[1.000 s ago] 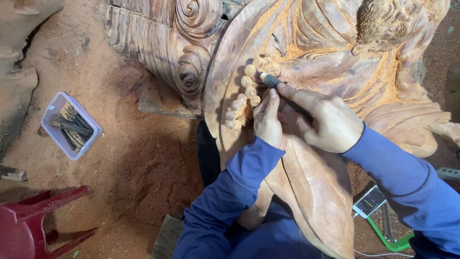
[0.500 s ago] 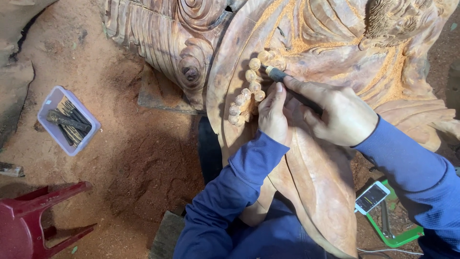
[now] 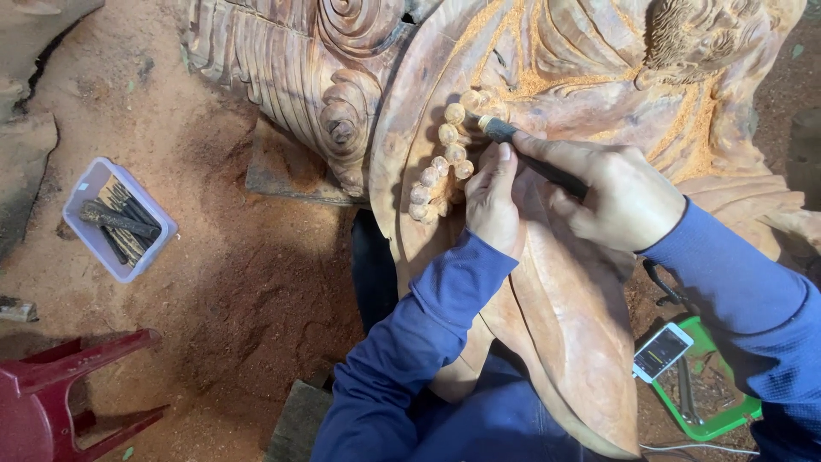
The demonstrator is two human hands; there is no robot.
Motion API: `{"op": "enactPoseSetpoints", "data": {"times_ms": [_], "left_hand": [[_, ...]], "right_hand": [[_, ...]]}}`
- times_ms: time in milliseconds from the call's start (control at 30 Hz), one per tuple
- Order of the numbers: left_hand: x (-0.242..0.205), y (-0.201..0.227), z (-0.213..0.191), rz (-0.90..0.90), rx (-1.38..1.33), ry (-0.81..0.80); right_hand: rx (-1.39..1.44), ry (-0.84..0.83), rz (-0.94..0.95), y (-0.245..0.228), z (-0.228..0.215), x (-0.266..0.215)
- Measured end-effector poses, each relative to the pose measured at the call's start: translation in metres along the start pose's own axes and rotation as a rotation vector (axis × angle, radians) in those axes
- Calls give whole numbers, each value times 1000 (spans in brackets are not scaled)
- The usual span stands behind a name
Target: Using a handheld rotary tool to polish and refine the intricate details of a large wooden sculpture.
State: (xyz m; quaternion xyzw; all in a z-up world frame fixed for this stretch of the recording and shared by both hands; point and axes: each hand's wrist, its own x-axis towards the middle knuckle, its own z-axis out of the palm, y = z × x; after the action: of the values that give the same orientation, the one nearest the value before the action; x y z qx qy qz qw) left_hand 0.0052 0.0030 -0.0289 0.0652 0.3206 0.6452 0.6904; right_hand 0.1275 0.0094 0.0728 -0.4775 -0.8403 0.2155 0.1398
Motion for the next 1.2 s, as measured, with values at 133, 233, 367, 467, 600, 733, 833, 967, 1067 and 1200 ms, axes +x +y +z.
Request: {"op": "enactPoseSetpoints", "data": {"times_ms": [133, 233, 367, 467, 600, 733, 833, 967, 1067, 1200], "left_hand": [[-7, 4, 6, 56, 24, -89], [-11, 10, 10, 22, 76, -111], [-10, 3, 6, -185, -70, -274], [-3, -15, 4, -77, -160, -244], [-11, -7, 10, -243, -50, -139], [-36, 21, 39, -281, -149, -186], [-40, 29, 42, -255, -147, -136], [-24, 17, 34, -90, -58, -36], [-9, 15, 28, -37, -10, 5], [6, 7, 7, 7, -65, -2]], "right_hand": [[65, 8, -42, -2, -8, -7], [62, -30, -30, -2, -16, -12], [75, -67, 40, -1, -23, -18], [335, -78, 37, 7, -23, -31], [822, -126, 140, 14, -24, -51], [1186, 24, 58, 63, 20, -73], [793, 246, -111, 57, 25, -59], [524, 490, -197, 47, 28, -28], [599, 504, -224, 50, 41, -17], [602, 490, -386, 37, 31, 5]]}}
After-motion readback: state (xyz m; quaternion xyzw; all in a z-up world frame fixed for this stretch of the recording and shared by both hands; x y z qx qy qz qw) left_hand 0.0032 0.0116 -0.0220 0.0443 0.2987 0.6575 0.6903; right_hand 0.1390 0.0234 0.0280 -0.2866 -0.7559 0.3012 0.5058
